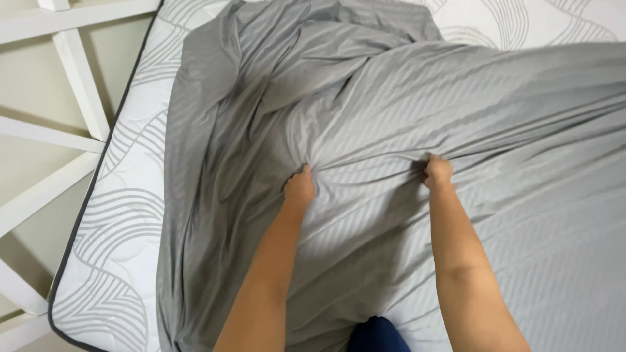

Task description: The person spreads a gray fitted sheet over a mattress, starting from one corner and working around the bed to tuck the elasticized edges under the mattress. They smooth the fabric and adjust the sheet to ensure it is properly fitted across the entire surface.

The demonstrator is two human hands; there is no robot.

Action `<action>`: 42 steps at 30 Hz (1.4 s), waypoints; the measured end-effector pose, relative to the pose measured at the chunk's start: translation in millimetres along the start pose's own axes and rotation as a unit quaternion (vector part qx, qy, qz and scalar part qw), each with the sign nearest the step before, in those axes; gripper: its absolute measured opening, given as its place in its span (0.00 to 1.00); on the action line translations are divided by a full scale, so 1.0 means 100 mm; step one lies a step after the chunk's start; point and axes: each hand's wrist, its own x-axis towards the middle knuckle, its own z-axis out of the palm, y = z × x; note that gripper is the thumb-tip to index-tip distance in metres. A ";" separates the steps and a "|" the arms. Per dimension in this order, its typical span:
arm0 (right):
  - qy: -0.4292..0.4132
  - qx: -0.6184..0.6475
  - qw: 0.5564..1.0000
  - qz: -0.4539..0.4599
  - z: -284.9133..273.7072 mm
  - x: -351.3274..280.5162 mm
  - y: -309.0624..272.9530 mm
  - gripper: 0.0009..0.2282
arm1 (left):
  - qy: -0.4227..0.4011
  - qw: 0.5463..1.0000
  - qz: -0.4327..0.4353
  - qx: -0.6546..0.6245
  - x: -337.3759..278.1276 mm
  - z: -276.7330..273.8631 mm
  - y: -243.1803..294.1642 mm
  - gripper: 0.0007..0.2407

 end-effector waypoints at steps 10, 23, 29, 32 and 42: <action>-0.127 0.081 0.988 -0.020 0.29 -1.05 -2.00 0.24 | 0.214 0.918 0.182 -0.280 0.84 -0.83 0.12 0.06; -0.135 -0.341 0.919 -0.148 0.36 -0.16 -2.41 0.19 | 0.311 0.908 0.204 -0.195 1.20 -0.30 0.59 0.07; -0.019 -0.522 0.780 -0.346 0.52 -0.05 -3.34 0.55 | 0.270 0.960 0.026 -0.065 1.10 -0.33 0.83 0.09; -0.060 -0.585 0.759 -0.278 0.70 0.59 -3.01 0.53 | 0.231 0.965 -0.100 -0.073 1.23 -0.29 1.06 0.09; -0.046 -0.293 0.771 -0.564 1.37 0.72 -3.75 0.17 | 0.371 0.927 0.001 -0.055 1.53 0.12 1.15 0.18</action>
